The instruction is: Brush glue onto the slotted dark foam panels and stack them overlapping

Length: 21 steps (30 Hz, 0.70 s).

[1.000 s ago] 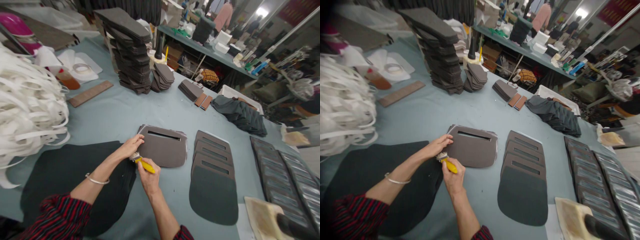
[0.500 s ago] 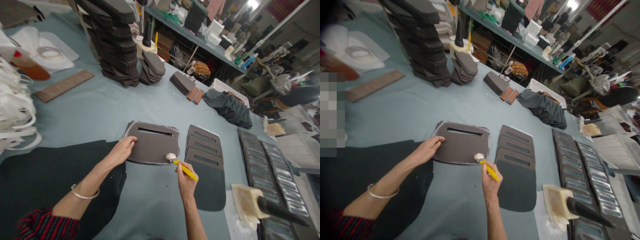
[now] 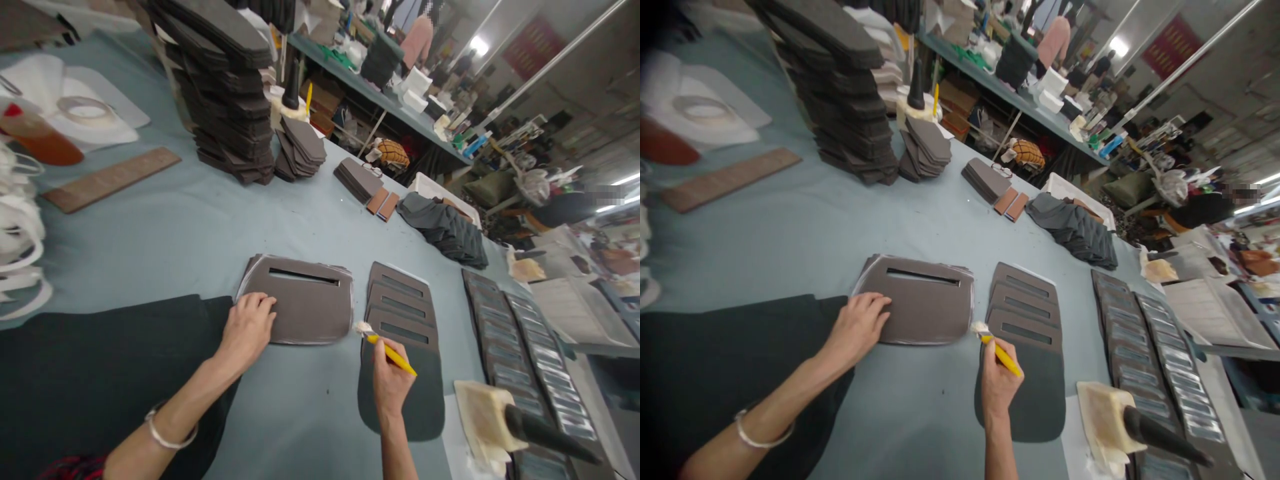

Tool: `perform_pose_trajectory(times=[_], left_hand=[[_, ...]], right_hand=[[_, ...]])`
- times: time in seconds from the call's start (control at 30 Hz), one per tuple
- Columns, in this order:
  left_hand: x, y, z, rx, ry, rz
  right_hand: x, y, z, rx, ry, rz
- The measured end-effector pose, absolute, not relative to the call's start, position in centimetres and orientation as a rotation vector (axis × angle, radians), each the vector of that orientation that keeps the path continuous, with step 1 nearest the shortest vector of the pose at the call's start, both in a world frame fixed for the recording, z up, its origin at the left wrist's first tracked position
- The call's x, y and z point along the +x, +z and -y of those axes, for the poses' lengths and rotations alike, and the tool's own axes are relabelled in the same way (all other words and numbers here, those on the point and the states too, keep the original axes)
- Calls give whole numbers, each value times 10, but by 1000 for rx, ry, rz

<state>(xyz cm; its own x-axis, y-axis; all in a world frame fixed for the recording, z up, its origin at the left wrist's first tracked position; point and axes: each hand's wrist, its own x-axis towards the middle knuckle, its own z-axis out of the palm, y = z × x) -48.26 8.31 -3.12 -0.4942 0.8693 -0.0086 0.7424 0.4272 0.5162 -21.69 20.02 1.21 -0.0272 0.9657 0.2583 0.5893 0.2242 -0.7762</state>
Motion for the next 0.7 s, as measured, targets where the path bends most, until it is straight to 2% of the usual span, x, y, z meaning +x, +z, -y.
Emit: perform_pose_trajectory(times=[0.17, 0.3, 0.4, 0.6, 0.7], left_hand=[[-428, -22, -94, 1525, 508, -2483], [-420, -29, -93, 1497, 407, -2467], [-423, -27, -92, 1492, 416, -2467], [-420, -26, -94, 1497, 472, -2502], [-420, -29, -94, 1531, 436, -2500]], right_hand=[[-337, 5, -187, -1171, 943, 1815], [-422, -8, -175, -940, 1065, 1870], [-413, -17, -192, -989, 1011, 1904], [-313, -10, -252, -1435, 496, 1726], [-334, -5, -244, -1342, 597, 1744]])
